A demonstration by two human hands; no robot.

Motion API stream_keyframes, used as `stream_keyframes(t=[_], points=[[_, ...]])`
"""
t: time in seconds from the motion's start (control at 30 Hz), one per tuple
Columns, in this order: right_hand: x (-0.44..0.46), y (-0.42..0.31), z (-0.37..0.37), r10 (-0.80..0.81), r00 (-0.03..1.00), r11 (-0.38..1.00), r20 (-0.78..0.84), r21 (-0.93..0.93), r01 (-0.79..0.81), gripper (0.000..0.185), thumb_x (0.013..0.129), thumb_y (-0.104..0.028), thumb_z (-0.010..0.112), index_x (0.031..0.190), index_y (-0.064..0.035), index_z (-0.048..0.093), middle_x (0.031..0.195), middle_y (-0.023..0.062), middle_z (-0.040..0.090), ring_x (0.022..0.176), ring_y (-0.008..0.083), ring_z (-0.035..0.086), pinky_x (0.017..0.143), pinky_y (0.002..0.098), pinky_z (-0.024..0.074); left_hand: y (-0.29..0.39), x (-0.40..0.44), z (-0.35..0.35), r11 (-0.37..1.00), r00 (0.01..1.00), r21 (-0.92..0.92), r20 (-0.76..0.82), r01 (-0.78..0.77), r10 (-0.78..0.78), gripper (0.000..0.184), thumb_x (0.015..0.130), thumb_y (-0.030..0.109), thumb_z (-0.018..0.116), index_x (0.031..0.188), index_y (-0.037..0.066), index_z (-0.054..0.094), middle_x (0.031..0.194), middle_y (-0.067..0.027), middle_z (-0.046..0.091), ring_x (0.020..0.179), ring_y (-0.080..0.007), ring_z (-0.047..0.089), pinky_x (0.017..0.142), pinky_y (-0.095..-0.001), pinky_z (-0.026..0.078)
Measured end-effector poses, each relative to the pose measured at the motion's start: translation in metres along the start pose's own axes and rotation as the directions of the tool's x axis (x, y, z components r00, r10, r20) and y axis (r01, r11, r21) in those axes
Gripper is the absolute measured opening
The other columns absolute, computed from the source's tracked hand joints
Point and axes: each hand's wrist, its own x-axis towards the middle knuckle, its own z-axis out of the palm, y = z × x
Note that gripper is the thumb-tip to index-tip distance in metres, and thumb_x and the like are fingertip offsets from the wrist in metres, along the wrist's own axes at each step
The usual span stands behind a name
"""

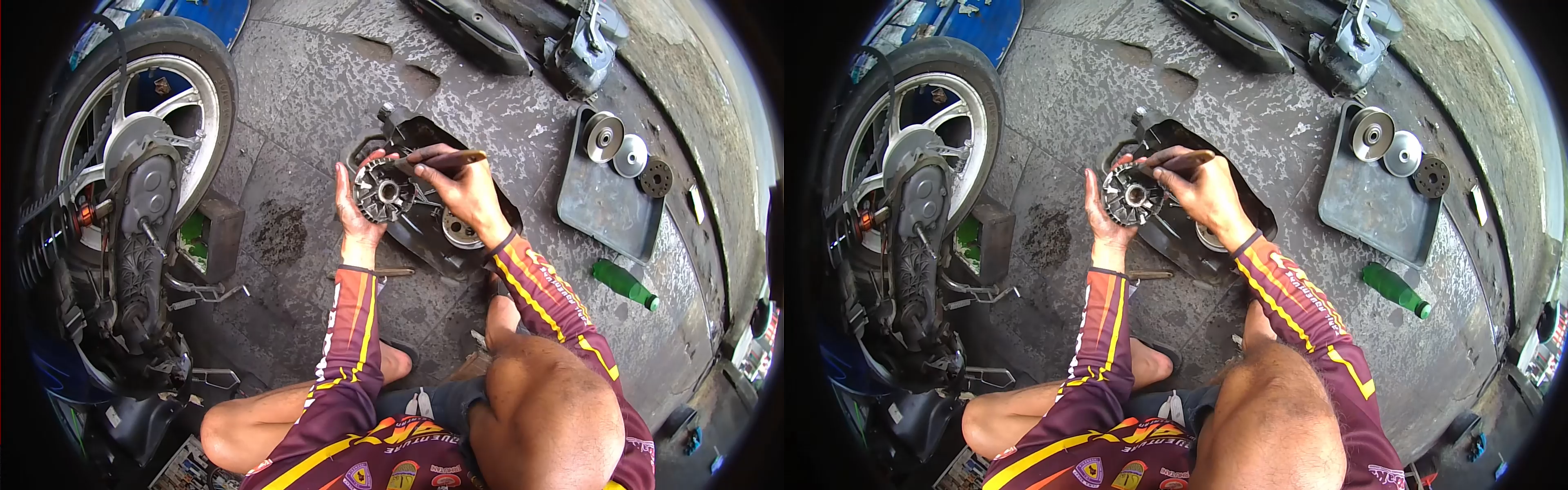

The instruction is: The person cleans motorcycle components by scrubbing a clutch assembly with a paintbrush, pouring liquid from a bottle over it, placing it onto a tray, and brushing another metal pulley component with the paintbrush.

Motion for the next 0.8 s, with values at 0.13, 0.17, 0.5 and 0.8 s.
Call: stream_keyframes(t=[0.13, 0.17, 0.5, 0.8], points=[[-0.004, -0.002, 0.007, -0.027, 0.996, 0.983, 0.087, -0.181, 0.042, 0.017, 0.082, -0.005, 0.072, 0.098, -0.0028, 0.072, 0.084, 0.0142, 0.073, 0.078, 0.0244, 0.073, 0.073, 0.0333, 0.056, -0.002, -0.006, 0.001, 0.997, 0.998, -0.04, 0.002, 0.061, -0.061, 0.074, 0.098, 0.065, 0.037, 0.127, 0.001, 0.057, 0.124, -0.0196, 0.064, 0.111, -0.0311, 0.064, 0.098, -0.0441, 0.052], [0.0, -0.004, 0.003, -0.03, 0.995, 0.973, 0.1, -0.226, 0.052, 0.016, 0.082, -0.006, 0.072, 0.098, -0.0031, 0.072, 0.083, 0.0146, 0.073, 0.077, 0.024, 0.073, 0.073, 0.0331, 0.0559, -0.005, -0.009, -0.002, 0.997, 0.998, -0.06, 0.003, 0.056, -0.056, 0.073, 0.099, 0.065, 0.037, 0.126, 0.001, 0.058, 0.123, -0.0195, 0.064, 0.111, -0.0311, 0.064, 0.097, -0.0442, 0.053], [-0.001, 0.002, 0.006, -0.247, 0.969, 0.954, 0.003, -0.172, 0.243, 0.023, 0.076, 0.0, 0.073, 0.099, -0.0038, 0.072, 0.094, 0.014, 0.072, 0.09, 0.0315, 0.071, 0.081, 0.0372, 0.0564, 0.0, -0.006, 0.002, 0.986, 0.986, -0.019, 0.037, 0.163, -0.162, 0.068, 0.1, 0.058, 0.038, 0.127, -0.002, 0.058, 0.119, -0.0161, 0.066, 0.108, -0.0281, 0.065, 0.094, -0.0418, 0.054], [0.002, 0.01, 0.001, -0.174, 0.984, 0.958, 0.047, -0.225, 0.18, 0.018, 0.082, -0.002, 0.07, 0.1, -0.0026, 0.071, 0.089, 0.0149, 0.072, 0.085, 0.0307, 0.072, 0.076, 0.0359, 0.0566, 0.004, -0.009, -0.001, 0.972, 0.965, 0.036, -0.128, 0.234, -0.228, 0.059, 0.099, 0.051, 0.046, 0.121, -0.002, 0.061, 0.113, -0.0157, 0.068, 0.105, -0.0326, 0.066, 0.088, -0.0542, 0.056]])
